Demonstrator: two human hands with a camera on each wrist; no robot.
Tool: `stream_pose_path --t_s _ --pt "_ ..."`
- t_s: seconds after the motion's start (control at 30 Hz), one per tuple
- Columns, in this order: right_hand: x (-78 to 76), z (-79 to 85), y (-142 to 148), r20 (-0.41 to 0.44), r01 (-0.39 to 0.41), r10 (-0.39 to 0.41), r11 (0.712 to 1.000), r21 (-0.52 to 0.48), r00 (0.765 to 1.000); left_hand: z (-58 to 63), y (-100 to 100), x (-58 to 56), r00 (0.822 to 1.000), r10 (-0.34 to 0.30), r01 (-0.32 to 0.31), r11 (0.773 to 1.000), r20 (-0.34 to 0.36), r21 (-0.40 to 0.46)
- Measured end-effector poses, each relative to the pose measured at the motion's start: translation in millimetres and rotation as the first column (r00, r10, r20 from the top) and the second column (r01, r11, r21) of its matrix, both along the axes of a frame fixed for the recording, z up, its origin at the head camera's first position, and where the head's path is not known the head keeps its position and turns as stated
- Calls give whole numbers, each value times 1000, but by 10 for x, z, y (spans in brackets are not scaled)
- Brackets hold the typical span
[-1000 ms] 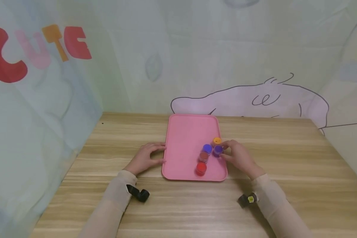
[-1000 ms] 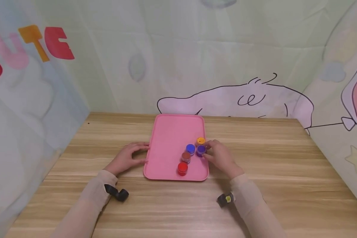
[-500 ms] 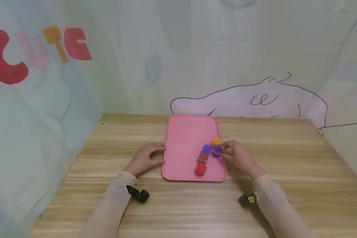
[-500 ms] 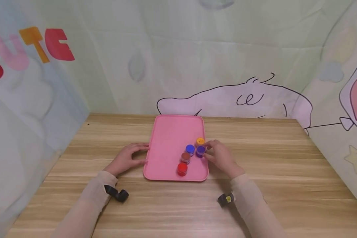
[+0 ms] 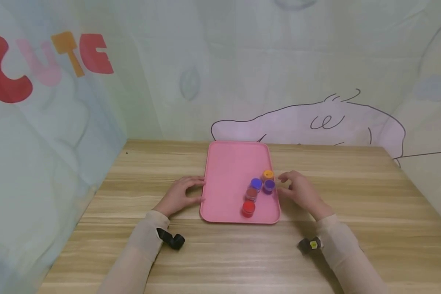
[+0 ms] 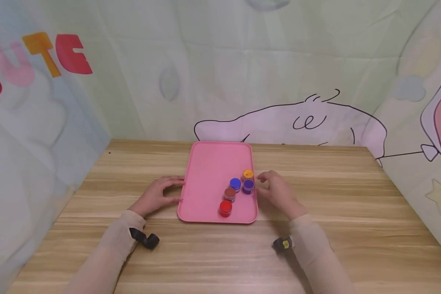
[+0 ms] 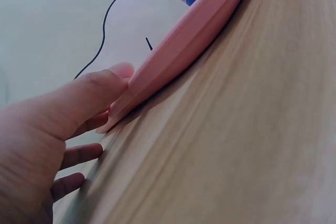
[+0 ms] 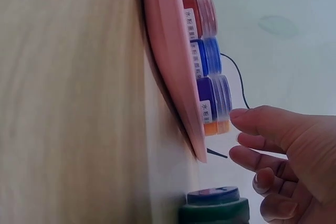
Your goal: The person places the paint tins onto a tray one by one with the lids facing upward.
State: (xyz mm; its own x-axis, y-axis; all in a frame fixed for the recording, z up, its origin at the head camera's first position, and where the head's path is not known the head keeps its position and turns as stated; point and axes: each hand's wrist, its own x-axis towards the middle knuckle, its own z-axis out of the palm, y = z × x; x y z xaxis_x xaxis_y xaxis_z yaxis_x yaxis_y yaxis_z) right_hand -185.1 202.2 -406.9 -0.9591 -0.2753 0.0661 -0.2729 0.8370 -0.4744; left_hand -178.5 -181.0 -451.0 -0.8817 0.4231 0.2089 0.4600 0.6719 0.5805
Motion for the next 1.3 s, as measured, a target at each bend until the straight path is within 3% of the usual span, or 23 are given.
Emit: stream_pose_path --t_s 0.3,0.9,1.3 --pt "-28 16 118 -99 -23 24 1000 15 995 -5 -7 -11 1000 -1 1 1000 3 4" --pt "-38 91 357 -52 -68 74 992 109 996 3 -9 -12 1000 -1 1 1000 18 1" --pt "-49 101 386 -12 -65 67 988 143 998 -8 -13 -18 1000 -4 4 1000 15 7"
